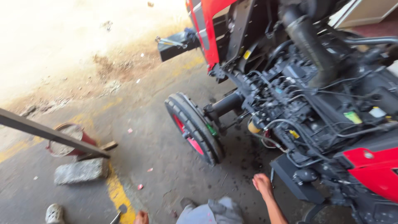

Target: The person cleans a cylindrical metal filter by hand in a metal bowl containing a greenish liquid. After scrubbing the filter, the person stands up, walks to a red tractor, and installs the filter into the engine compartment.

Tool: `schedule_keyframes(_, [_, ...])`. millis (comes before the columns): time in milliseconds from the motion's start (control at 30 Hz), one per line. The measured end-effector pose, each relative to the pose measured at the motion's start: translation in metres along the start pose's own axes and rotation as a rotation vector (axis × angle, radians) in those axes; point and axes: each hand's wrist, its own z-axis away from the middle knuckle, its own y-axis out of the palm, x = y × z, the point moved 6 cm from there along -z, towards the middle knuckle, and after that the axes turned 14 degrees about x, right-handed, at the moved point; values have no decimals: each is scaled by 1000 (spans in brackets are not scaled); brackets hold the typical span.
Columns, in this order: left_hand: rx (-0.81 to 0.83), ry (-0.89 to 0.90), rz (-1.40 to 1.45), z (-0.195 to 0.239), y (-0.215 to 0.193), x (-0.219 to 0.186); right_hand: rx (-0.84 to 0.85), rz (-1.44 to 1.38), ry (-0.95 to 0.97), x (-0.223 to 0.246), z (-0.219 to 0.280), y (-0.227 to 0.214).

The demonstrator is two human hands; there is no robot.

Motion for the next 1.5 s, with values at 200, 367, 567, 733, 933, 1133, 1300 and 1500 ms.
schedule_keyframes(200, [-73,118,26,-22,-30,-31,140,515,-199,65,-112,130])
schedule_keyframes(367, [-47,197,253,-78,-31,-95,73,785,-300,111,-196,191])
schedule_keyframes(567, [-18,222,258,-126,-28,-184,-6,1058,-244,153,-262,215])
schedule_keyframes(733, [33,197,228,-155,-37,-265,194,1105,185,133,-295,216])
schedule_keyframes(933, [209,253,371,-230,-9,-339,416,862,311,126,-315,213])
schedule_keyframes(1133, [509,122,502,-333,51,-385,753,-15,260,145,-291,200])
schedule_keyframes(1300, [673,228,661,-367,67,-469,748,38,134,144,-249,180])
schedule_keyframes(1500, [1095,352,787,-314,92,-577,232,491,-26,140,-228,170])
